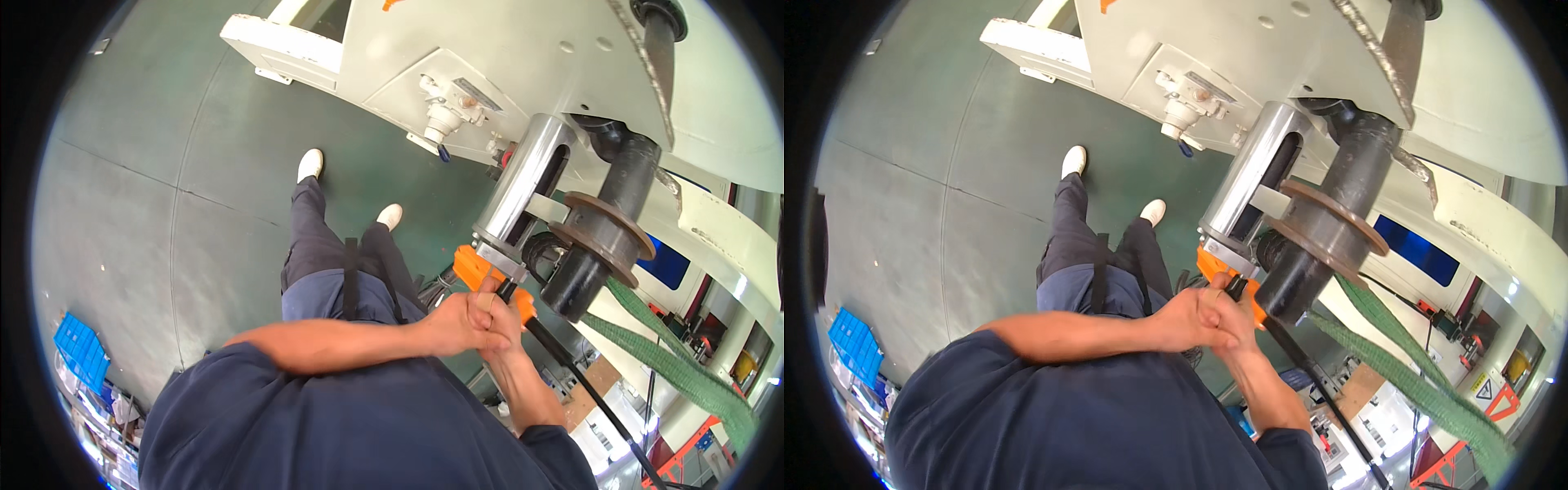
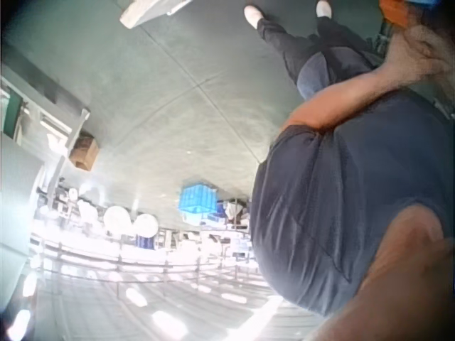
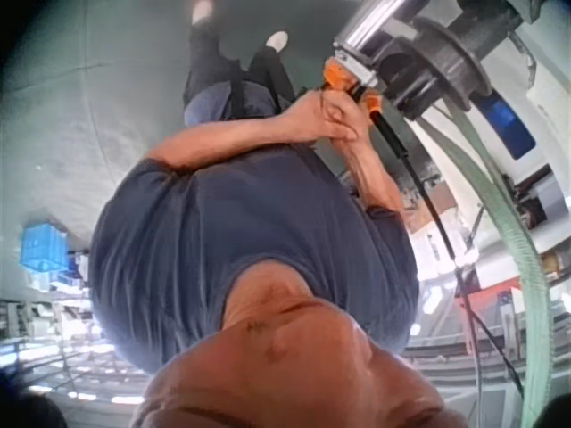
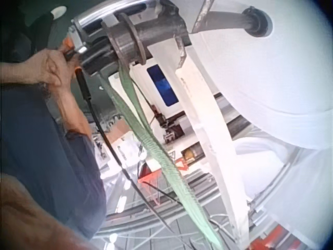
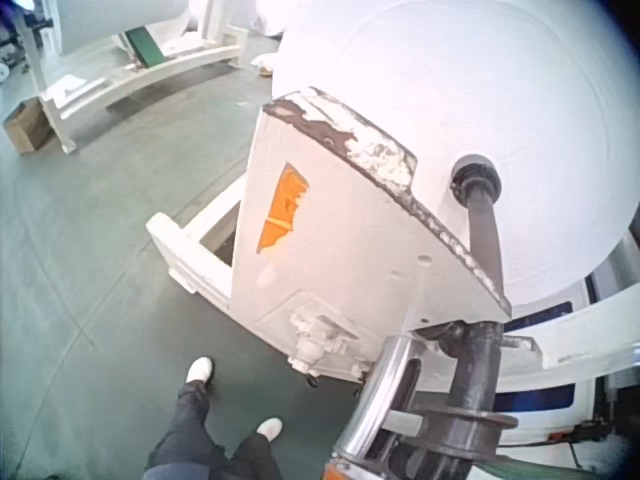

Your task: The person assembles a cylindrical metal component onto a vertical shaft of a large white machine. They use an Allen key to tighten a set screw on the component and then secure it with a green strap. The person also uses a small metal rod to adjust the component's position.

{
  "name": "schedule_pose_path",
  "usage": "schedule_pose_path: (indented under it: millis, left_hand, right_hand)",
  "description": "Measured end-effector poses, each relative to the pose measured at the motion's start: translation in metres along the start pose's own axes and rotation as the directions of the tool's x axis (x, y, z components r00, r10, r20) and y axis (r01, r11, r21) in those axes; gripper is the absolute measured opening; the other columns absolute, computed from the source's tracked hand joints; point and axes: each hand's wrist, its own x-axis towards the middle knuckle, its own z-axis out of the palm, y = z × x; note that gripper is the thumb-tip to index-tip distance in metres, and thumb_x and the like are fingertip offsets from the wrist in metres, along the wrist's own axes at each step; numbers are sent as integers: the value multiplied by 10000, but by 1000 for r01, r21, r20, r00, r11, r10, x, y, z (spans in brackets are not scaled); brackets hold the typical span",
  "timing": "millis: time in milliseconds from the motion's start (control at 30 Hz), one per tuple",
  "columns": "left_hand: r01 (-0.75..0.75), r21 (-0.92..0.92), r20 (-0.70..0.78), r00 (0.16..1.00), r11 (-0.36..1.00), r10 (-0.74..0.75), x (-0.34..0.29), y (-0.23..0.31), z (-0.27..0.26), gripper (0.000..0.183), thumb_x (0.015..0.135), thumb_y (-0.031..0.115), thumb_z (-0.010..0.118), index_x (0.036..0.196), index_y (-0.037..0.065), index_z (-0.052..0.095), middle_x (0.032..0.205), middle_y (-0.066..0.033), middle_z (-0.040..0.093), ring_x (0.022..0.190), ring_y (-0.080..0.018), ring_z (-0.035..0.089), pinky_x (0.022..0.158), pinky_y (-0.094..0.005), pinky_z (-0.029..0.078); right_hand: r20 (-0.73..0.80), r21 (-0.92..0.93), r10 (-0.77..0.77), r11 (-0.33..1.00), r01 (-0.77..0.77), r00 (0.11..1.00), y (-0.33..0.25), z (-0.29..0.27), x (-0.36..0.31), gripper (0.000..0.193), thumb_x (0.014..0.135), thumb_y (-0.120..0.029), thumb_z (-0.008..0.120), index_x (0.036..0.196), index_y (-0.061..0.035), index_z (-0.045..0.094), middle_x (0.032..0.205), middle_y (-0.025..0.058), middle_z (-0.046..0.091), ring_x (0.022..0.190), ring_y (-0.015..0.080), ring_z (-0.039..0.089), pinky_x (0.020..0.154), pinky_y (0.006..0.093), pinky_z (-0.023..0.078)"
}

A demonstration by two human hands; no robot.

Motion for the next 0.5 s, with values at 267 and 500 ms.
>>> schedule_pose_path:
  millis: [267,500]
  left_hand:
    - [11,-53,-81,997,999,-15,-30,15,-64,274,807,103,802,961,-46,631,890,-100,703,896,-124,677,823,-299,556]
    - [-82,-66,44,995,994,85,20,-51,-38,274,788,57,821,969,-1,625,860,-31,685,818,-82,646,728,-265,530]
  right_hand:
    - [126,29,49,998,-53,991,2,85,27,319,878,-24,625,664,-125,410,590,-43,383,501,56,381,472,249,278]
    - [-266,-1,12,1000,-13,964,18,24,41,249,850,-17,642,699,-101,463,617,-59,386,528,45,418,500,201,321]
